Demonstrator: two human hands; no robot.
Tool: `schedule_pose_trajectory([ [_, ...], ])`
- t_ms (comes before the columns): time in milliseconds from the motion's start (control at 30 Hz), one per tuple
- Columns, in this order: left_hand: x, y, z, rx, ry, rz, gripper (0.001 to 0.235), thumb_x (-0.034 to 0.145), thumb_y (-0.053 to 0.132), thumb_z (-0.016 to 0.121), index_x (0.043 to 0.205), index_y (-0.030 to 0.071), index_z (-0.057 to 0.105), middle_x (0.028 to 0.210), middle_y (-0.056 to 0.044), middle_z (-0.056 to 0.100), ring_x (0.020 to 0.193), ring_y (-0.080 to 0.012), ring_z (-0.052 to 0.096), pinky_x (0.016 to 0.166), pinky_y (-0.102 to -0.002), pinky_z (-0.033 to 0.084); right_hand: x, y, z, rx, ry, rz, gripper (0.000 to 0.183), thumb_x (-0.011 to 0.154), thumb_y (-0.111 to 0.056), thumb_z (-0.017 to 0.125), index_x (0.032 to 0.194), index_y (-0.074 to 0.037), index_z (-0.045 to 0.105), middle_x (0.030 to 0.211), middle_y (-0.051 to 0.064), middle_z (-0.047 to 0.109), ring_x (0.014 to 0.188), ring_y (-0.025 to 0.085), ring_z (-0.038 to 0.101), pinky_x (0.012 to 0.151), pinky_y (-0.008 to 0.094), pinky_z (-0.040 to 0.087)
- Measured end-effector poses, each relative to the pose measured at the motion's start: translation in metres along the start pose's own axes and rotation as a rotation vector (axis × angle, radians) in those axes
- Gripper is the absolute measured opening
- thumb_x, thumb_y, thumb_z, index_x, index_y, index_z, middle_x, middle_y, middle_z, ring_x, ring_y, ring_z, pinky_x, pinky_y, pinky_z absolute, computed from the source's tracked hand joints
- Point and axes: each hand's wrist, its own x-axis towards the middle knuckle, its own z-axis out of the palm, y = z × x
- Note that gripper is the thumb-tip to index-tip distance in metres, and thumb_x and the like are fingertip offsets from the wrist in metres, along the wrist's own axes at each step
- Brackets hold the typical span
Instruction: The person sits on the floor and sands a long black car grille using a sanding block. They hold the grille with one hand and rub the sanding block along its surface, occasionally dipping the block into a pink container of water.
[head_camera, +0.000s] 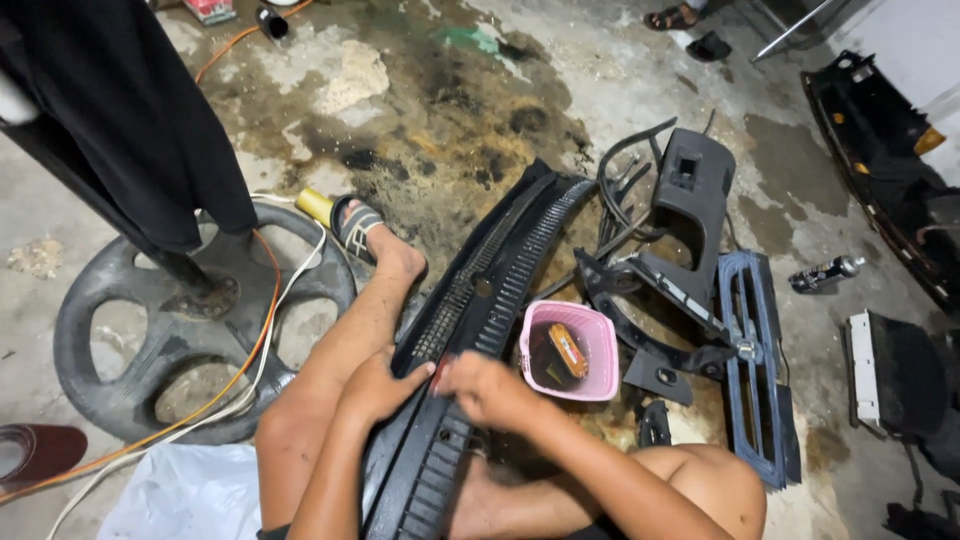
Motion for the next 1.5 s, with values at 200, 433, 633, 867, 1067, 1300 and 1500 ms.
schedule_pose_trajectory([
  [200,0.0,-0.001,0.001,-0.015,-0.015,0.029,0.072,0.085,0.057,0.072,0.132,0.003,0.065,0.13,-0.024,0.069,0.127,-0.0369,0.064,0.107,-0.048,0.051,-0.009,-0.035,0.017,0.041,-0.027,-0.005,0.027,0.081,0.006,0.059,0.097,-0.003,0.08,0.097,0.02,0.075,0.092,0.04,0.07,0.085,0.047,0.058],
  [433,-0.004,-0.003,0.005,-0.013,-0.002,0.033,0.073,0.084,0.058,0.071,0.129,0.001,0.065,0.127,-0.026,0.069,0.126,-0.0387,0.063,0.106,-0.05,0.051,-0.015,0.018,0.006,-0.027,0.072,0.068,0.027,0.076,0.008,0.061,0.09,-0.005,0.08,0.09,0.016,0.076,0.088,0.036,0.073,0.084,0.046,0.058],
  [633,0.005,-0.01,0.007,0.038,-0.007,0.035,0.067,0.085,0.057,0.07,0.124,0.002,0.066,0.122,-0.026,0.071,0.122,-0.0385,0.066,0.102,-0.049,0.053,-0.023,-0.003,0.012,0.117,0.031,-0.007,0.025,0.078,0.004,0.063,0.089,-0.009,0.082,0.091,0.011,0.079,0.092,0.034,0.074,0.092,0.044,0.057],
  [867,0.011,-0.013,0.013,0.024,0.027,0.062,0.062,0.085,0.054,0.07,0.118,0.002,0.068,0.114,-0.025,0.073,0.118,-0.0388,0.068,0.097,-0.05,0.055,-0.012,-0.034,0.023,0.023,0.063,0.045,0.021,0.08,-0.001,0.061,0.08,-0.012,0.08,0.079,0.008,0.076,0.079,0.03,0.073,0.079,0.041,0.059],
  [1067,0.019,-0.015,0.015,0.035,0.007,0.055,0.065,0.086,0.056,0.068,0.123,0.003,0.066,0.12,-0.025,0.072,0.121,-0.0377,0.067,0.099,-0.05,0.055,-0.013,-0.015,0.021,-0.078,0.089,0.162,0.017,0.078,-0.002,0.063,0.079,-0.01,0.078,0.077,0.01,0.074,0.078,0.032,0.072,0.075,0.044,0.058],
  [1300,0.018,-0.014,0.019,0.074,0.023,0.047,0.069,0.084,0.061,0.067,0.126,0.006,0.066,0.123,-0.022,0.072,0.123,-0.0356,0.066,0.102,-0.051,0.052,-0.025,0.022,0.019,-0.065,0.144,0.164,0.023,0.078,0.001,0.064,0.079,-0.015,0.08,0.078,0.007,0.074,0.077,0.03,0.071,0.075,0.041,0.058],
  [1500,0.005,-0.004,0.01,0.049,0.001,0.048,0.064,0.086,0.057,0.068,0.123,0.005,0.068,0.121,-0.022,0.073,0.123,-0.037,0.066,0.1,-0.051,0.054,-0.02,-0.051,0.032,-0.089,0.041,0.11,0.013,0.082,-0.001,0.067,0.081,-0.005,0.079,0.074,0.016,0.07,0.079,0.037,0.07,0.075,0.047,0.057],
])
